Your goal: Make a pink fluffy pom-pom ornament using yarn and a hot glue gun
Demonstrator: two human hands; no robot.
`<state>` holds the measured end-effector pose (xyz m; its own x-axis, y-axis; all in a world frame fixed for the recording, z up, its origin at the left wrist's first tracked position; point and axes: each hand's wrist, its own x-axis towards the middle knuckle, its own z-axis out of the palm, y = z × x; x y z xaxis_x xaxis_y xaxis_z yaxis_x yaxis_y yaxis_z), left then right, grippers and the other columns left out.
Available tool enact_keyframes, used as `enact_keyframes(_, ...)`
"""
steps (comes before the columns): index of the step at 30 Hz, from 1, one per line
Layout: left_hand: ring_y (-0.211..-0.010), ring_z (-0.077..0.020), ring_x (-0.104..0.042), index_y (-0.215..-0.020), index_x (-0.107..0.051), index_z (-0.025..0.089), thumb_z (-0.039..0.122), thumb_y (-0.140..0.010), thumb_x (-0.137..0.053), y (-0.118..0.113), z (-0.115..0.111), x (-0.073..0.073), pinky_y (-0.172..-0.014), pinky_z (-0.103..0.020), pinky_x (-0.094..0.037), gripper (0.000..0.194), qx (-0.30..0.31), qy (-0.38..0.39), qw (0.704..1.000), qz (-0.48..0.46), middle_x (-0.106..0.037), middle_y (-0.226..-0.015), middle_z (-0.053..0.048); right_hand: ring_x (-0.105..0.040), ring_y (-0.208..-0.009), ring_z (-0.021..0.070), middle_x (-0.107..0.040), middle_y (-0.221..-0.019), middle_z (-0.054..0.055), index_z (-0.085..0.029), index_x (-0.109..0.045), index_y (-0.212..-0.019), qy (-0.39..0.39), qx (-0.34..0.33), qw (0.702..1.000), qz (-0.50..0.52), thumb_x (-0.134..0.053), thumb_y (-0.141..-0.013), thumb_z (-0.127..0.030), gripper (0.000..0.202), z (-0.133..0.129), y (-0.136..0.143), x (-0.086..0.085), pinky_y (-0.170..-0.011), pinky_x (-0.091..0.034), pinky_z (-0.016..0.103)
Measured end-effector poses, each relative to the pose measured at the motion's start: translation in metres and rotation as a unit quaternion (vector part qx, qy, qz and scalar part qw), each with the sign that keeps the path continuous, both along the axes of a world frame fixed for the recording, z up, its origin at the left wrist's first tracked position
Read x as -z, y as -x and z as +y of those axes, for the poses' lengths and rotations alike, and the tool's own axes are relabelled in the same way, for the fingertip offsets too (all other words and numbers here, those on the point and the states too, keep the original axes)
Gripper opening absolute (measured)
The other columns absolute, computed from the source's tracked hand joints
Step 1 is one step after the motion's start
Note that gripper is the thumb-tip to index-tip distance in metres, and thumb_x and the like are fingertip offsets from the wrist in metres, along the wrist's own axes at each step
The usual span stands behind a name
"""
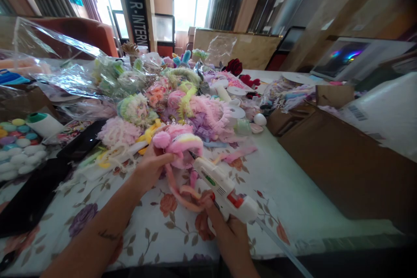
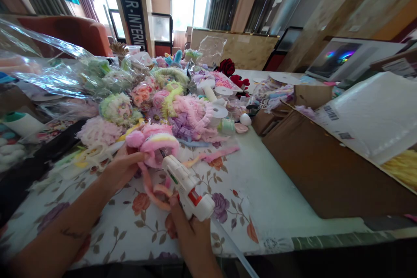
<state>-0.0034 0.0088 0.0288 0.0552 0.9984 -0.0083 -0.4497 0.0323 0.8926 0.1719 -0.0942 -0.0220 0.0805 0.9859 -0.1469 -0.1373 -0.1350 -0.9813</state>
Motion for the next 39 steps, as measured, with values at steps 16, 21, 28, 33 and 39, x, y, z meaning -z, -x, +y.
enact_keyframes(16,-0.098,-0.0236,-0.070,-0.126,-0.066,0.018,0.013,-0.066,-0.081,0.0018,0.0007,0.0032,-0.097,-0.035,-0.052,0.061,-0.001,-0.004,1.000,0.005,-0.075,-0.091,-0.004,-0.052,-0.039,0.0139,-0.055,-0.043,-0.002,-0.021,-0.062,-0.078,0.025,0.020,0.999,0.038,-0.069,-0.085,-0.066,0.046,0.0006,-0.0002,-0.0016,-0.040,-0.043,0.024)
enact_keyframes(21,-0.106,-0.0261,-0.069,-0.124,-0.067,0.019,0.012,-0.065,-0.080,0.0015,-0.0005,0.0009,-0.093,-0.034,-0.053,0.061,-0.002,-0.005,1.000,0.007,-0.075,-0.094,-0.004,-0.051,-0.040,0.0123,-0.056,-0.046,-0.001,-0.019,-0.062,-0.075,0.008,0.008,1.000,0.022,-0.070,-0.085,-0.065,0.047,0.0004,0.0006,-0.0025,-0.042,-0.042,0.024)
enact_keyframes(28,-0.106,-0.0263,-0.069,-0.125,-0.066,0.017,0.011,-0.064,-0.081,0.0012,-0.0004,0.0004,-0.092,-0.034,-0.054,0.063,-0.003,-0.004,1.000,0.005,-0.076,-0.095,-0.005,-0.052,-0.041,0.0129,-0.057,-0.046,-0.001,-0.020,-0.060,-0.077,0.030,0.013,0.999,0.013,-0.067,-0.087,-0.065,0.047,-0.0001,-0.0012,-0.0047,-0.042,-0.040,0.024)
enact_keyframes(33,-0.108,-0.0271,-0.069,-0.127,-0.065,0.019,0.014,-0.065,-0.083,0.0009,0.0010,0.0019,-0.094,-0.034,-0.054,0.065,-0.001,-0.006,1.000,-0.002,-0.076,-0.096,-0.005,-0.053,-0.044,0.0128,-0.056,-0.047,0.000,-0.018,-0.060,-0.067,-0.007,-0.005,1.000,-0.002,-0.066,-0.088,-0.065,0.051,-0.0011,-0.0018,0.0007,-0.045,-0.042,0.025)
enact_keyframes(39,-0.095,-0.0227,-0.071,-0.124,-0.067,0.018,0.013,-0.063,-0.083,0.0009,0.0017,0.0026,-0.091,-0.032,-0.055,0.064,-0.010,0.000,1.000,0.000,-0.075,-0.085,-0.002,-0.054,-0.043,0.0145,-0.053,-0.044,-0.002,-0.020,-0.059,-0.069,0.006,0.019,1.000,0.017,-0.067,-0.088,-0.063,0.048,-0.0015,-0.0004,-0.0027,-0.046,-0.043,0.025)
